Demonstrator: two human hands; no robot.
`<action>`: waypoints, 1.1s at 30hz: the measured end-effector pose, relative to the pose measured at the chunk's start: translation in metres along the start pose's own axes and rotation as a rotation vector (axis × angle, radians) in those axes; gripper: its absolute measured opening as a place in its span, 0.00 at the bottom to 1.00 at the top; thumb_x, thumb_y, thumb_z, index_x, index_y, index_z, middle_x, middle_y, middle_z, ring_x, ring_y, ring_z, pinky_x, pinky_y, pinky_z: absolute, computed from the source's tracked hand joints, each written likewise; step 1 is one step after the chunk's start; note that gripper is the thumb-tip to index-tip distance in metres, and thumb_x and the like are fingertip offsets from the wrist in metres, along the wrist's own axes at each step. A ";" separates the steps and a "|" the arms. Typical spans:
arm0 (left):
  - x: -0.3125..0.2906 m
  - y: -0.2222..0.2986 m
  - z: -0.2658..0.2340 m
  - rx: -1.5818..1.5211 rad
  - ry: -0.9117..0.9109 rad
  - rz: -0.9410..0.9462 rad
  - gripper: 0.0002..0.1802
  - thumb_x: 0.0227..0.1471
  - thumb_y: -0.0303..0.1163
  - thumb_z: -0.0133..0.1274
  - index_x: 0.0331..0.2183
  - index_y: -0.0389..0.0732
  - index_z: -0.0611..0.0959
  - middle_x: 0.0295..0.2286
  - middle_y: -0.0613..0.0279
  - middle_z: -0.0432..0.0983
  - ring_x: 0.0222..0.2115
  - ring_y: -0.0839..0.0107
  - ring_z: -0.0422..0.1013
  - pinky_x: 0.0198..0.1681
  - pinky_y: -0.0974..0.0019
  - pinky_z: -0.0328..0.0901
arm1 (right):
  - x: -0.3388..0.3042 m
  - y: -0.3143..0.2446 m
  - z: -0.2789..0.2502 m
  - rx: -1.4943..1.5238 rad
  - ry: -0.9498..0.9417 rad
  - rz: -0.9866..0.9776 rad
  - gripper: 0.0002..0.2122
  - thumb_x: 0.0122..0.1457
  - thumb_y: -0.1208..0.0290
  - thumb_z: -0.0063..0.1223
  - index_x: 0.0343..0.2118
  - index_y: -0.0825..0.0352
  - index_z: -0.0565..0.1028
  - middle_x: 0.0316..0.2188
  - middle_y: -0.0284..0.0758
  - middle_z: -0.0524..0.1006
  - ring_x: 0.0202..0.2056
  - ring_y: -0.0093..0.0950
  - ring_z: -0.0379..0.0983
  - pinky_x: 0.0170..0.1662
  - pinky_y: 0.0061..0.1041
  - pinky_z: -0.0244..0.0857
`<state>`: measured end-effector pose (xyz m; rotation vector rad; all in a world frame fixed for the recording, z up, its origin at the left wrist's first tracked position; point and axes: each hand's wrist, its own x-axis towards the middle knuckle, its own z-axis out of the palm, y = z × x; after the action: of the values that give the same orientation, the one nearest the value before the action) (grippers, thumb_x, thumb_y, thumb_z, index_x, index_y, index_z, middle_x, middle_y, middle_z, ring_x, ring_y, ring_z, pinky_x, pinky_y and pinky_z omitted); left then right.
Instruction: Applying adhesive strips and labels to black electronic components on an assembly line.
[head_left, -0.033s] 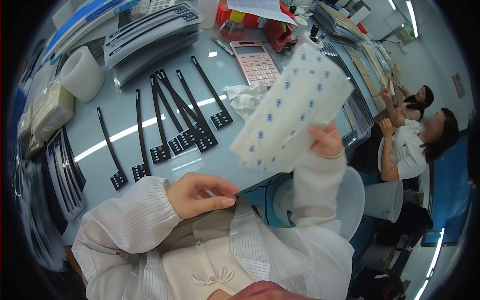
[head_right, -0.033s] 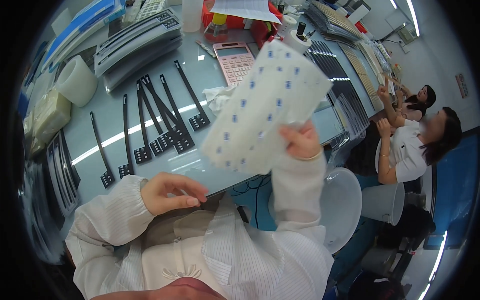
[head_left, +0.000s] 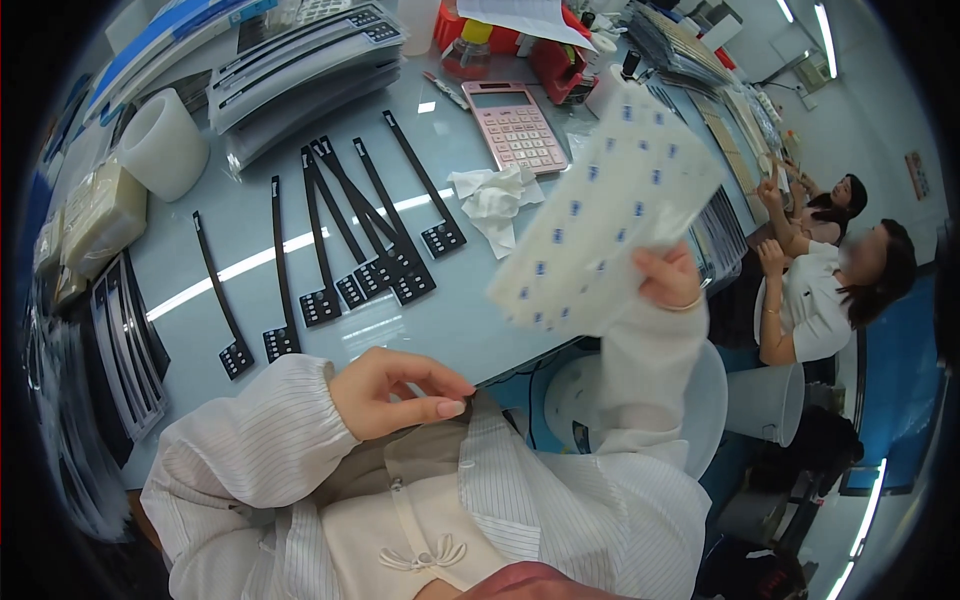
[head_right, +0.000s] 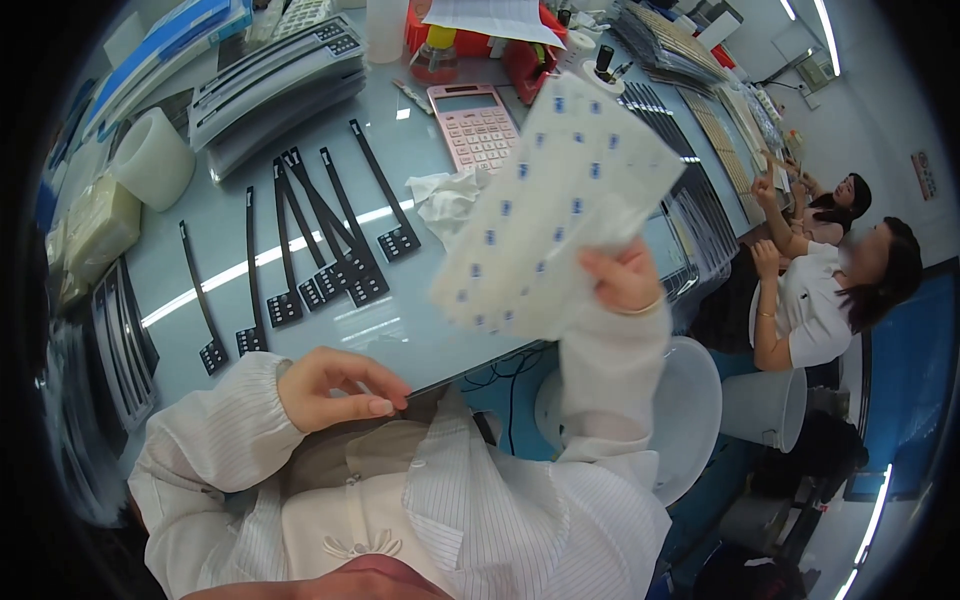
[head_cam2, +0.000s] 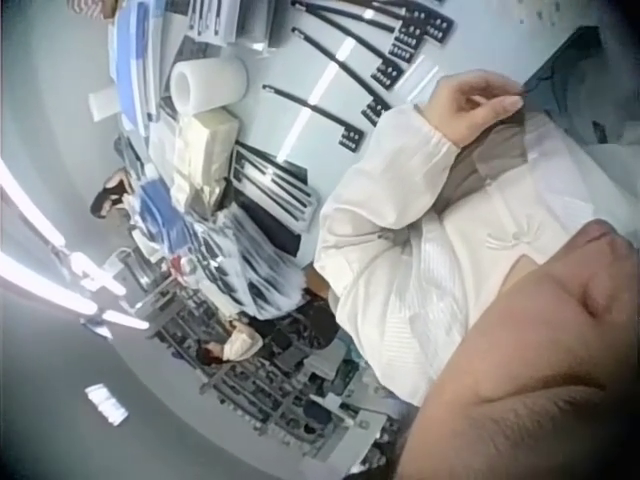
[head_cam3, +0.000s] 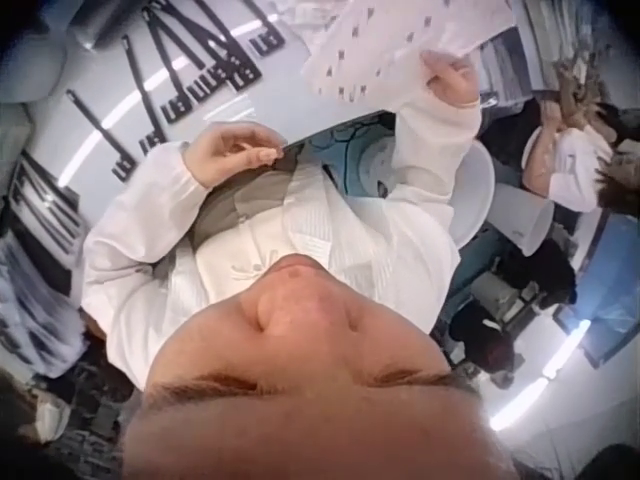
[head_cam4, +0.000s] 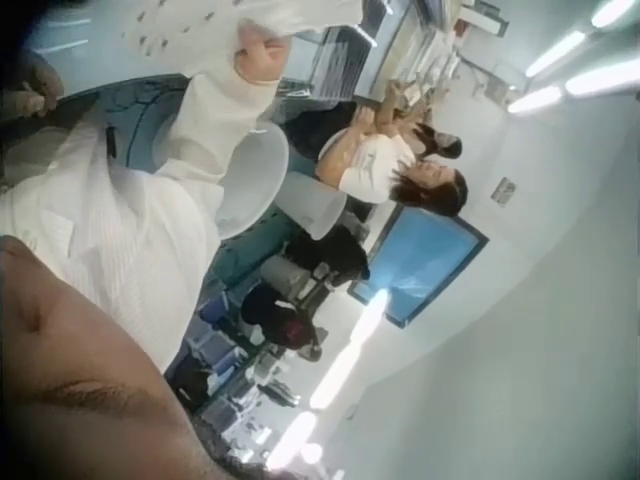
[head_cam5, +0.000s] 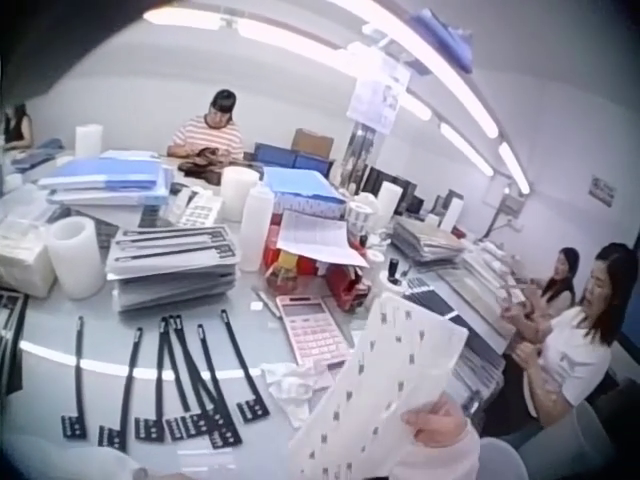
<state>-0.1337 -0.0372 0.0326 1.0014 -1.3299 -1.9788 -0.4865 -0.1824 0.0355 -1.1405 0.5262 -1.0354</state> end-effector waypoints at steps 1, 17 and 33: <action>-0.006 0.001 -0.004 0.110 -0.040 -0.046 0.14 0.55 0.28 0.57 0.43 0.33 0.81 0.37 0.56 0.81 0.38 0.69 0.76 0.43 0.66 0.69 | 0.000 -0.018 -0.022 -0.071 -0.022 0.033 0.26 0.53 0.86 0.52 0.58 0.72 0.65 0.51 0.45 0.74 0.51 0.41 0.73 0.55 0.42 0.66; -0.071 0.003 -0.049 0.393 0.256 -0.050 0.11 0.53 0.30 0.55 0.38 0.37 0.84 0.34 0.57 0.81 0.36 0.69 0.77 0.38 0.69 0.70 | 0.056 -0.036 -0.125 -0.604 0.407 0.575 0.24 0.50 0.76 0.66 0.51 0.72 0.70 0.41 0.40 0.80 0.38 0.28 0.79 0.43 0.28 0.73; -0.068 -0.013 -0.069 0.399 0.220 -0.040 0.15 0.53 0.36 0.54 0.39 0.35 0.82 0.34 0.57 0.79 0.34 0.68 0.76 0.37 0.68 0.70 | 0.045 -0.055 -0.169 -0.257 0.414 0.281 0.19 0.53 0.78 0.62 0.48 0.71 0.73 0.45 0.44 0.78 0.43 0.38 0.78 0.48 0.40 0.71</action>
<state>-0.0386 -0.0159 0.0234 1.3933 -1.6204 -1.6038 -0.6218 -0.3067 0.0298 -1.0365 1.1434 -0.9767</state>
